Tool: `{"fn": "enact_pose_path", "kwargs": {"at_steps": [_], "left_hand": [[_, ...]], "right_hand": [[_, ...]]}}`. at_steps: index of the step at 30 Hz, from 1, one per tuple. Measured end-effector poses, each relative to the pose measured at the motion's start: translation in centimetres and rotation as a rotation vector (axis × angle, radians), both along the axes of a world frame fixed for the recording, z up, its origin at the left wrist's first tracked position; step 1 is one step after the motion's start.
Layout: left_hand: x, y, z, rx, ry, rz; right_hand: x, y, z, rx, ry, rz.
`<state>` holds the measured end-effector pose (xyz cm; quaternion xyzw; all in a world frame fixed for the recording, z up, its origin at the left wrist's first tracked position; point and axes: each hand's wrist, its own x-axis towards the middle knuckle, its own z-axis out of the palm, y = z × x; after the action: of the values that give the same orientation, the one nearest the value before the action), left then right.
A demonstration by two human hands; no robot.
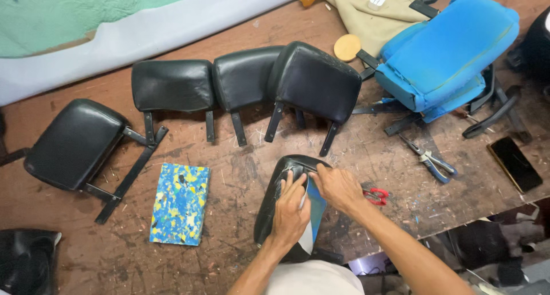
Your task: The person uses a knife to cut and peel off the black vinyl cover from a car headrest, revealing the blue foam underneath. They repeat this process on a second headrest, removing the cover and placing the foam pieces aside.
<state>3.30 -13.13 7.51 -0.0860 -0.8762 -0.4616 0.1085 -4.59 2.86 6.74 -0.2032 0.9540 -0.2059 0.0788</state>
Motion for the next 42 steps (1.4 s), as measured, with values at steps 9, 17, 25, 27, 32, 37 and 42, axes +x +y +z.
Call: {"fn": "enact_pose_path", "kwargs": {"at_steps": [9, 17, 25, 27, 32, 37, 42], "left_hand": [[3.4, -0.8, 1.0, 0.229, -0.039, -0.007], [4.3, -0.4, -1.7, 0.738, -0.335, 0.090], [2.2, -1.7, -3.6, 1.219, -0.694, 0.343], [1.5, -1.7, -3.1, 0.929, -0.691, 0.343], [-0.3, -0.6, -1.1, 0.263, -0.650, 0.271], [-1.0, 0.4, 0.0, 0.106, -0.545, 0.180], [-0.5, 0.2, 0.3, 0.245, -0.558, 0.166]], "right_hand": [[1.8, 0.0, 0.3, 0.035, -0.009, 0.029], [2.3, 0.7, 0.8, 0.010, 0.050, 0.072], [2.6, 1.7, 0.9, 0.075, -0.040, 0.063], [3.0, 1.8, 0.9, 0.016, 0.052, 0.067], [3.3, 0.8, 1.9, -0.033, 0.034, -0.009], [3.1, 0.5, 4.3, -0.017, 0.007, -0.063], [2.9, 1.8, 5.9, 0.081, -0.059, -0.049]]}}
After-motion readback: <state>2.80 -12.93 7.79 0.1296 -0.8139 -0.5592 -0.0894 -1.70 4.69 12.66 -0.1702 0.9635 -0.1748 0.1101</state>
